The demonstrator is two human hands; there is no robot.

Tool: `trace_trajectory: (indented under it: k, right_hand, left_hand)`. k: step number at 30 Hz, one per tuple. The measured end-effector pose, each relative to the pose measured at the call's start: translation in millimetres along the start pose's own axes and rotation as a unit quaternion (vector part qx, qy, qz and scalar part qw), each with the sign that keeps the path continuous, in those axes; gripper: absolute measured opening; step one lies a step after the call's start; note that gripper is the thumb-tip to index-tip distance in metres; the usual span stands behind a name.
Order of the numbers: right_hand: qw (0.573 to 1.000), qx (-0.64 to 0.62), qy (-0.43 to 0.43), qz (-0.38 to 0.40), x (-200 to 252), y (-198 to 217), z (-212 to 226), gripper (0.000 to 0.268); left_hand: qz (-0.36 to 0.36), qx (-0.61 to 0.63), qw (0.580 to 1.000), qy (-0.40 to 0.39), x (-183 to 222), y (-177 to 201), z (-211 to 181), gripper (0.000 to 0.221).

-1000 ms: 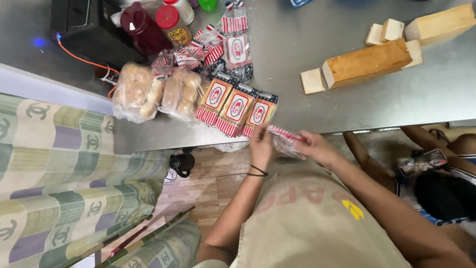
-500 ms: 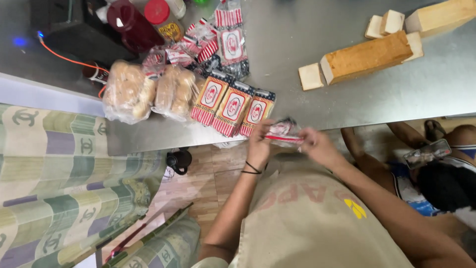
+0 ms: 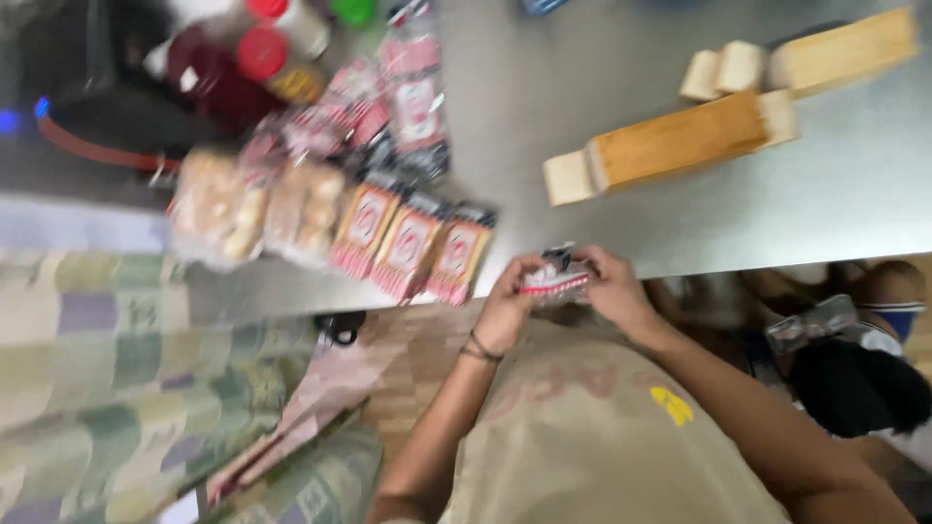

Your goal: The person is packaging sliced loaves of bread into plastic bags at a bakery workstation.

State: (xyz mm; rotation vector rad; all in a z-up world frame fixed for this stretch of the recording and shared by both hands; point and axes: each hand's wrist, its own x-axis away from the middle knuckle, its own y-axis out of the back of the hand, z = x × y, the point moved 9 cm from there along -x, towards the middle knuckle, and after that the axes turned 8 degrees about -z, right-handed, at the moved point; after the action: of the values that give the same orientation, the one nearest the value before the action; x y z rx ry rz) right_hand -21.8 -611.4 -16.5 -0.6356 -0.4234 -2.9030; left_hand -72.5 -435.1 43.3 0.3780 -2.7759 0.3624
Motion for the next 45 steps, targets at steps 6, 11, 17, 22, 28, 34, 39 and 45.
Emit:
trace_trajectory:
  k: [6, 11, 17, 22, 28, 34, 39, 45]
  right_hand:
    - [0.995, -0.084, 0.059, -0.016, -26.8, 47.0, 0.2, 0.035]
    - [0.986, -0.092, 0.105, -0.091, -78.4, 135.7, 41.8, 0.034]
    - [0.972, -0.106, 0.204, -0.049, -133.7, 234.1, 144.4, 0.025]
    - [0.963, -0.079, 0.236, -0.099, -164.1, 357.0, 187.2, 0.026]
    - [0.961, -0.082, 0.069, -0.257, -173.9, 444.6, 149.0, 0.019]
    - [0.948, -0.066, -0.014, -0.310, -161.0, 457.1, 122.7, 0.022]
    - [0.950, -0.069, -0.024, -0.303, -165.8, 463.8, 117.8, 0.022]
    - [0.950, -0.044, -0.066, -0.301, -205.2, 475.2, 60.7, 0.017]
  left_hand:
    - [-0.091, -0.371, 0.921, -0.077, -66.7, -23.9, 12.3, 0.038]
    - [-0.041, -0.250, 0.965, -0.068, -126.7, -112.2, -0.4, 0.037]
    - [-0.160, -0.043, 0.985, -0.052, -215.4, -199.3, -81.3, 0.048]
    - [-0.242, 0.009, 0.950, 0.198, -372.1, -182.6, 92.1, 0.018]
    - [-0.115, -0.221, 0.933, 0.259, -401.2, -254.1, 138.2, 0.055]
    - [-0.064, -0.213, 0.930, 0.293, -392.8, -289.4, 127.1, 0.050]
    - [-0.066, -0.202, 0.924, 0.317, -391.3, -295.3, 131.9, 0.049]
    - [-0.113, -0.109, 0.937, 0.313, -401.5, -300.2, 149.0, 0.034]
